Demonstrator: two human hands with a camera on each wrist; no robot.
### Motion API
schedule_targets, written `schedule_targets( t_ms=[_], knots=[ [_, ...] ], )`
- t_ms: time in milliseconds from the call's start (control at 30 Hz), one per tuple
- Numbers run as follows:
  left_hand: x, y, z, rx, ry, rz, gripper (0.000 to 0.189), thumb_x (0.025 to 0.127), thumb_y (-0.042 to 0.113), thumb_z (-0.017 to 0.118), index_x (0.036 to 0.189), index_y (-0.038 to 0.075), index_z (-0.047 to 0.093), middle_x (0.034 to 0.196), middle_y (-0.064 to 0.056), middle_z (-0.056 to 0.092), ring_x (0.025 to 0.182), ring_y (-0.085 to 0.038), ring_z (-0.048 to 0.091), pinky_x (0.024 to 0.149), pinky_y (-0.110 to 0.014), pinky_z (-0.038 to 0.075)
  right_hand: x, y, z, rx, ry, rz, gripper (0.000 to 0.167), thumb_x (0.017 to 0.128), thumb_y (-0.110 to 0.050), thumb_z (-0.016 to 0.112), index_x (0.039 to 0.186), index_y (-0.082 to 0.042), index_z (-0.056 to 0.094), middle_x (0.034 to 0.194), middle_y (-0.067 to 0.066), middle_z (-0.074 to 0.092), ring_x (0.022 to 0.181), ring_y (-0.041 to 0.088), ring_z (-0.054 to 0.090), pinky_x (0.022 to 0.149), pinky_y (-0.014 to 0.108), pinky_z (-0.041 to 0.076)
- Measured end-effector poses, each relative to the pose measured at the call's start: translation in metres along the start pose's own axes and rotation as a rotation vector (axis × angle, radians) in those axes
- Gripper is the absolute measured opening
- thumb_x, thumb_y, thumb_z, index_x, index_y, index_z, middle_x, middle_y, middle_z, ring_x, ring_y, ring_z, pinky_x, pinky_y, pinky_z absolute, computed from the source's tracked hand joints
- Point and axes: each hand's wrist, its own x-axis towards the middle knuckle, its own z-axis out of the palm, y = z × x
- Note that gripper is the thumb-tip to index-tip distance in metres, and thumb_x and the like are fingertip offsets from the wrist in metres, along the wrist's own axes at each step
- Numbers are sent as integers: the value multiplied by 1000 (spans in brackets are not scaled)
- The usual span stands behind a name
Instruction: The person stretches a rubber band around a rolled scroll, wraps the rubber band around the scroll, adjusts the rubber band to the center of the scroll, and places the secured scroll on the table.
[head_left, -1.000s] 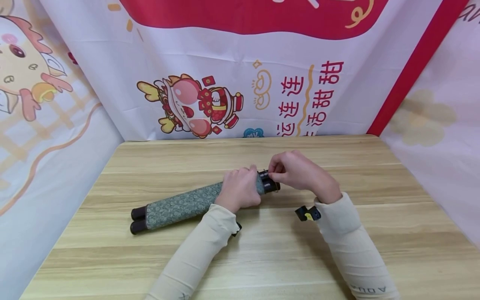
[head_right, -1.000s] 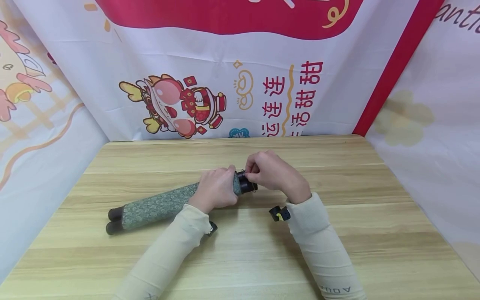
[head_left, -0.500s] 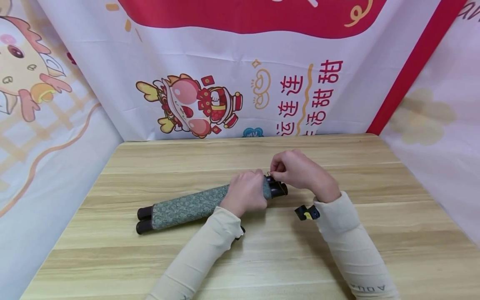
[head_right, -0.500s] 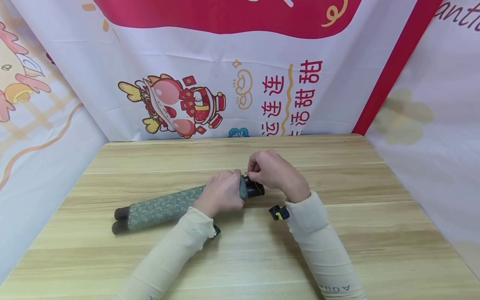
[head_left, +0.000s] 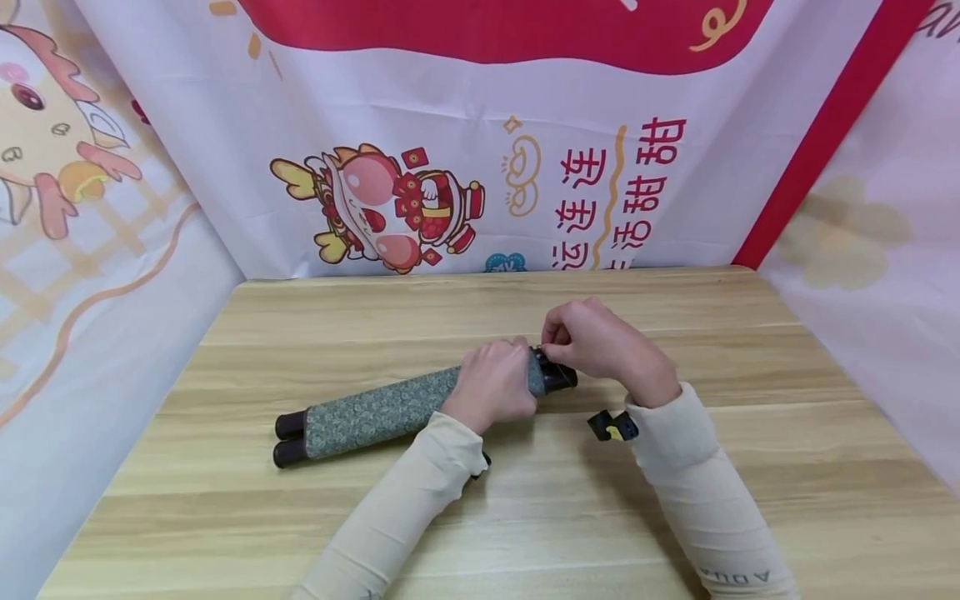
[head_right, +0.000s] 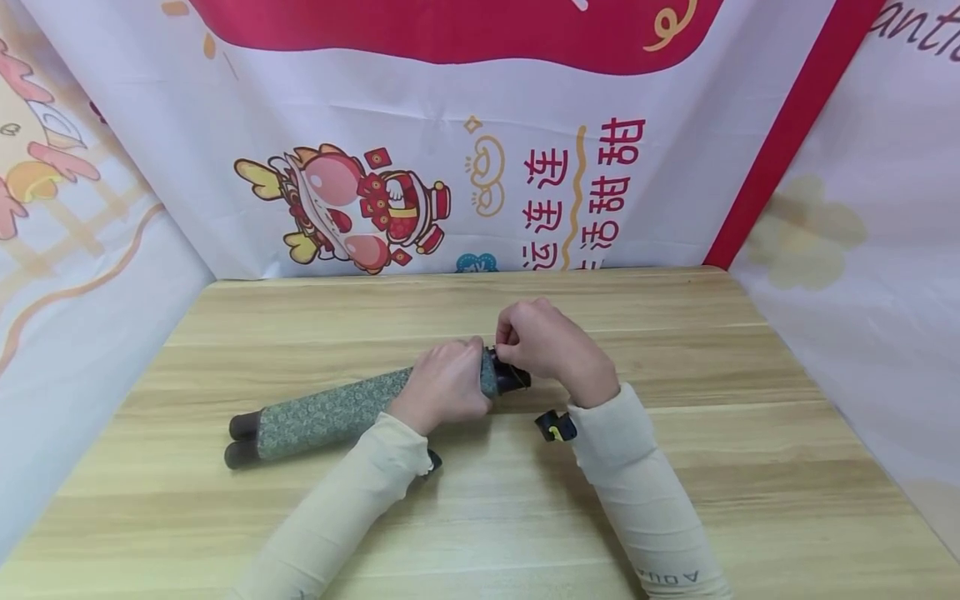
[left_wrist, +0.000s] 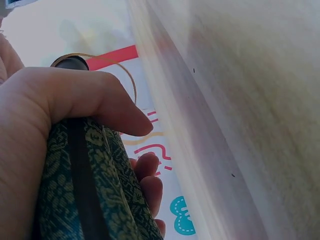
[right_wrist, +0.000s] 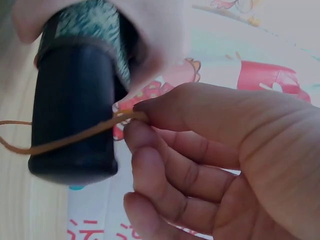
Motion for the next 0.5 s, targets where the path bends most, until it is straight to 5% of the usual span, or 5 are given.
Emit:
schedule_targets(
  t_ms=[500],
  knots=[
    [2,-7,-4,29,61,-32,34,71,26,76,98,10,61,81,-5,65,71,-26,67,57,-43,56,-7,-15,1,-18,-4,-20,7,96,-11,74,90,-7,75,76,4,68,66,14,60,64,27,52]
  ],
)
